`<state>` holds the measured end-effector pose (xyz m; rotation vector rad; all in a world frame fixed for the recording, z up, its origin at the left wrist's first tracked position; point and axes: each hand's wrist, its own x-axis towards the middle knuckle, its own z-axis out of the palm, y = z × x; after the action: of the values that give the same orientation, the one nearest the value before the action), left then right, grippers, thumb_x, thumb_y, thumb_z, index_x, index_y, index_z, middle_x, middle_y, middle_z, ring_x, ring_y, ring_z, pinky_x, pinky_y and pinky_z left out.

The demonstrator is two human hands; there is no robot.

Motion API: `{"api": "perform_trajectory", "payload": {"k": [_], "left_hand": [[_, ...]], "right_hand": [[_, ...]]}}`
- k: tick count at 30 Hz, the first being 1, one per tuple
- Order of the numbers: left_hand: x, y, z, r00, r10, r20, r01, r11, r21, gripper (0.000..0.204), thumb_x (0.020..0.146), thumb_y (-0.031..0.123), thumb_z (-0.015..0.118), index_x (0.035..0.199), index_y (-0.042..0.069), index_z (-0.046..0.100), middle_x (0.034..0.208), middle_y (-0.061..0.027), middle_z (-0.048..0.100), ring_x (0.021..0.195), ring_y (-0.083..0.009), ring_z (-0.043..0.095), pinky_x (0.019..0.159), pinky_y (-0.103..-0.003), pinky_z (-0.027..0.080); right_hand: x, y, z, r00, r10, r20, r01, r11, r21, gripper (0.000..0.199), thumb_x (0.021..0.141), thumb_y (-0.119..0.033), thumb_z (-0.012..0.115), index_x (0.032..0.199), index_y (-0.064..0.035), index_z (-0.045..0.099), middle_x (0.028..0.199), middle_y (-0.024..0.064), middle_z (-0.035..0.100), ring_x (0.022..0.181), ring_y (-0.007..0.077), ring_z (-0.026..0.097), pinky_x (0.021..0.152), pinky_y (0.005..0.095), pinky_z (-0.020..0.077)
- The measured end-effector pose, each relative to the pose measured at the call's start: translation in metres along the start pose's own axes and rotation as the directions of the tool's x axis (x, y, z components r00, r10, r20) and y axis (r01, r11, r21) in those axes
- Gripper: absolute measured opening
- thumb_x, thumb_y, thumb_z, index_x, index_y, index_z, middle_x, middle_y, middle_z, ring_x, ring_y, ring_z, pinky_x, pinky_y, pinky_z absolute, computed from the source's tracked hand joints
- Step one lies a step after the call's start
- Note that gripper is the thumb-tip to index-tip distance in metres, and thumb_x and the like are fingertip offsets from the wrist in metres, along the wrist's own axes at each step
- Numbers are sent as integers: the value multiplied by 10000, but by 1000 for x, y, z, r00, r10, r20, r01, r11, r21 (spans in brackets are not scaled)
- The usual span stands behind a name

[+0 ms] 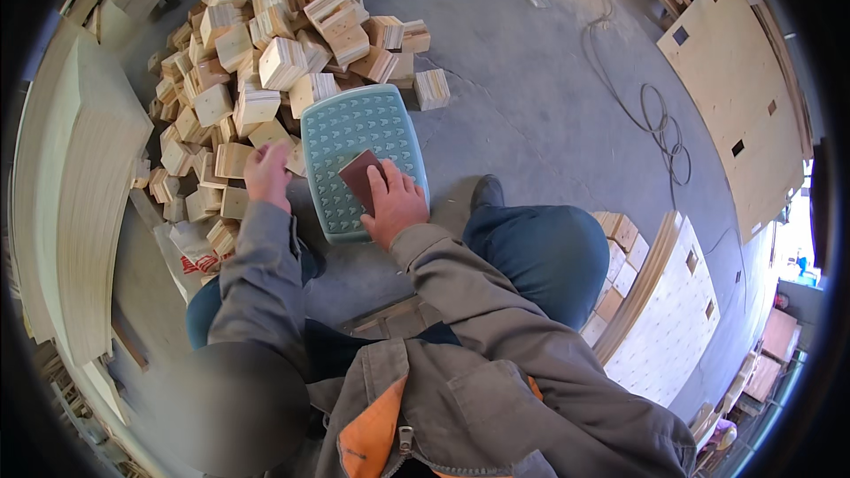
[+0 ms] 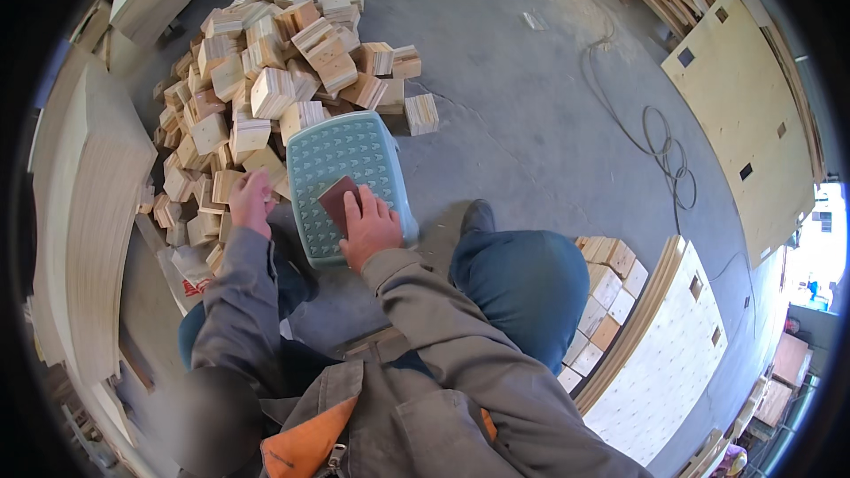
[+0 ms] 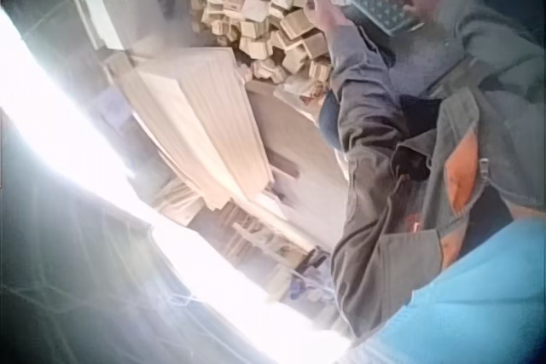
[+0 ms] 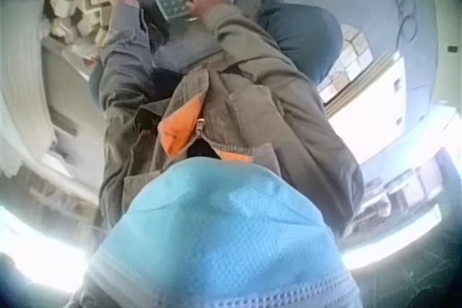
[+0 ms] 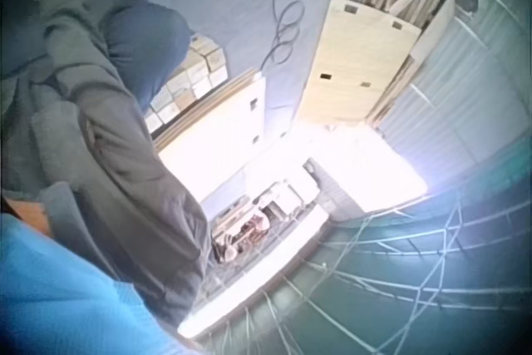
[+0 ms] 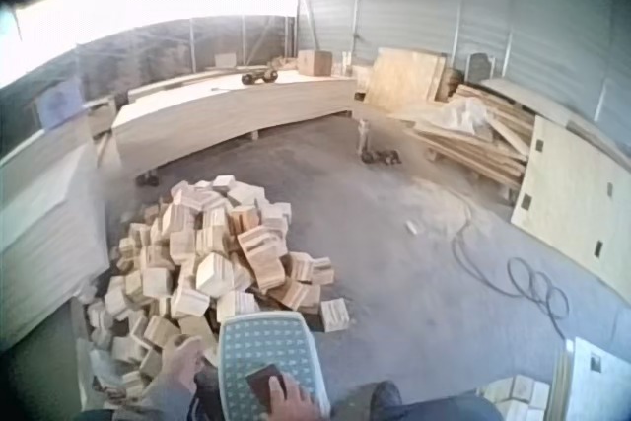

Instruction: The person sits on the floor and sands small wooden blocks one at a time using a sanding block. They pick up each block from a nearby pile, rub the surfaces, and place the finished pieces into a separate stack.

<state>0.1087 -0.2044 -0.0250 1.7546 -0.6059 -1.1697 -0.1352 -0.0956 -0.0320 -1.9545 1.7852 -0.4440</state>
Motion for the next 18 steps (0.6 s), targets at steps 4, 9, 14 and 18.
{"api": "perform_trajectory", "payload": {"k": [4,9,14,18], "left_hand": [[45,17,30,1000,-9,-21,13,985,173,682,831,452,888,1308,23,658,1029,-20,635,904,-126,573,750,-323,454],[110,11,56,995,-97,-21,98,911,401,716,777,518,924,1211,-27,757,1053,-91,700,899,-134,615,711,-323,455],[171,-26,63,962,-237,135,166,900,402,550,836,513,891,1117,51,787,962,-50,734,875,-148,681,791,-315,519],[187,-36,74,930,-260,258,211,956,204,465,823,408,910,988,-15,807,787,-48,743,609,-140,644,583,-296,479]], "right_hand": [[0,8,4,997,-46,-55,47,999,25,907,786,-277,879,1583,-126,474,1630,153,433,1414,357,496,1117,510,432],[0,6,2,993,-67,-101,73,996,60,857,785,-242,849,1561,-116,507,1609,165,454,1386,356,516,1083,517,440],[0,1,-1,994,-67,-90,73,995,65,834,776,-211,840,1543,-109,531,1577,178,488,1335,375,556,1065,519,459],[2,6,0,994,-64,-93,71,995,74,855,765,-208,844,1551,-110,522,1564,196,498,1306,411,577,1063,544,469]]}}
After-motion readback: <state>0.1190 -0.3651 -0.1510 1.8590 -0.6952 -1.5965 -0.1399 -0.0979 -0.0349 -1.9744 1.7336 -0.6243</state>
